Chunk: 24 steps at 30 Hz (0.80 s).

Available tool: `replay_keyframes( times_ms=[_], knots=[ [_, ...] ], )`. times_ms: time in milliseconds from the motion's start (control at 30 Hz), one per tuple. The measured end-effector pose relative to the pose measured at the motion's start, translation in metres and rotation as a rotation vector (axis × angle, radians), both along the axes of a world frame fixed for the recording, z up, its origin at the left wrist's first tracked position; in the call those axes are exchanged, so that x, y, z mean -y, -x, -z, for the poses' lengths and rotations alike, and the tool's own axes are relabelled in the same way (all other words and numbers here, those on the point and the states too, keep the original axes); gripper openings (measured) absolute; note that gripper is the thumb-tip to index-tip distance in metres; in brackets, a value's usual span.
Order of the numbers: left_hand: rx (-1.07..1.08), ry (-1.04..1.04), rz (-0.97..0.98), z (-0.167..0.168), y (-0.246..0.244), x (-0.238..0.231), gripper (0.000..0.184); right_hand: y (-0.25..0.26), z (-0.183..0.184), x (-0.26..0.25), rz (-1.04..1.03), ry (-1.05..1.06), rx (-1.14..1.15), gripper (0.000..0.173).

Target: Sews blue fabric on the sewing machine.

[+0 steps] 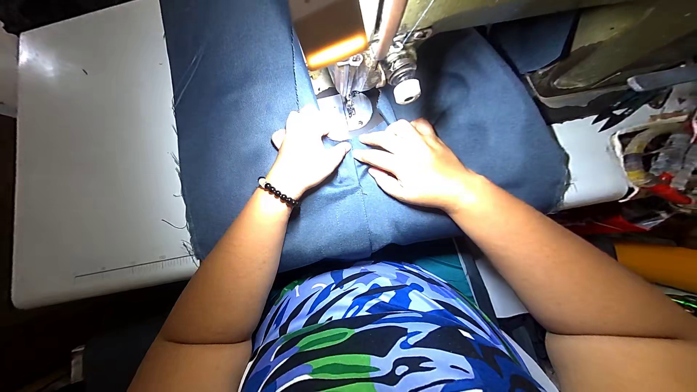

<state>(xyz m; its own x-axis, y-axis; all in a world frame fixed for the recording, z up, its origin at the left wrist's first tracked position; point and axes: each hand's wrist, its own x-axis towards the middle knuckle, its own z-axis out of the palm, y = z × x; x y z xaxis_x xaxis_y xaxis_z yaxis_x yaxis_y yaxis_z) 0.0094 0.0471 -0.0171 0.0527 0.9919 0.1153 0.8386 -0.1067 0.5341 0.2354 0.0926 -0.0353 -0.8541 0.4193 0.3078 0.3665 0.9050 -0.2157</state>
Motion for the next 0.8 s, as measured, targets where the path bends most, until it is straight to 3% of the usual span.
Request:
replay_keyframes(
  times_ms=[333,433,633,800],
  knots=[
    [-0.01,0.043,-0.052,0.0,-0.005,0.0,0.03,0.001,-0.001,-0.001,-0.007,0.009,-0.005,0.041],
    [-0.036,-0.07,-0.019,0.003,-0.008,0.004,0.02,0.0,0.0,-0.001,-0.017,0.013,-0.023,0.04],
    [-0.468,-0.284,0.112,-0.003,-0.022,0.036,0.022,0.0,0.001,-0.003,-0.032,0.034,-0.053,0.039],
    [-0.444,-0.185,0.249,0.0,-0.013,0.047,0.041,-0.001,0.003,-0.004,-0.033,0.038,-0.098,0.039]
  ],
)
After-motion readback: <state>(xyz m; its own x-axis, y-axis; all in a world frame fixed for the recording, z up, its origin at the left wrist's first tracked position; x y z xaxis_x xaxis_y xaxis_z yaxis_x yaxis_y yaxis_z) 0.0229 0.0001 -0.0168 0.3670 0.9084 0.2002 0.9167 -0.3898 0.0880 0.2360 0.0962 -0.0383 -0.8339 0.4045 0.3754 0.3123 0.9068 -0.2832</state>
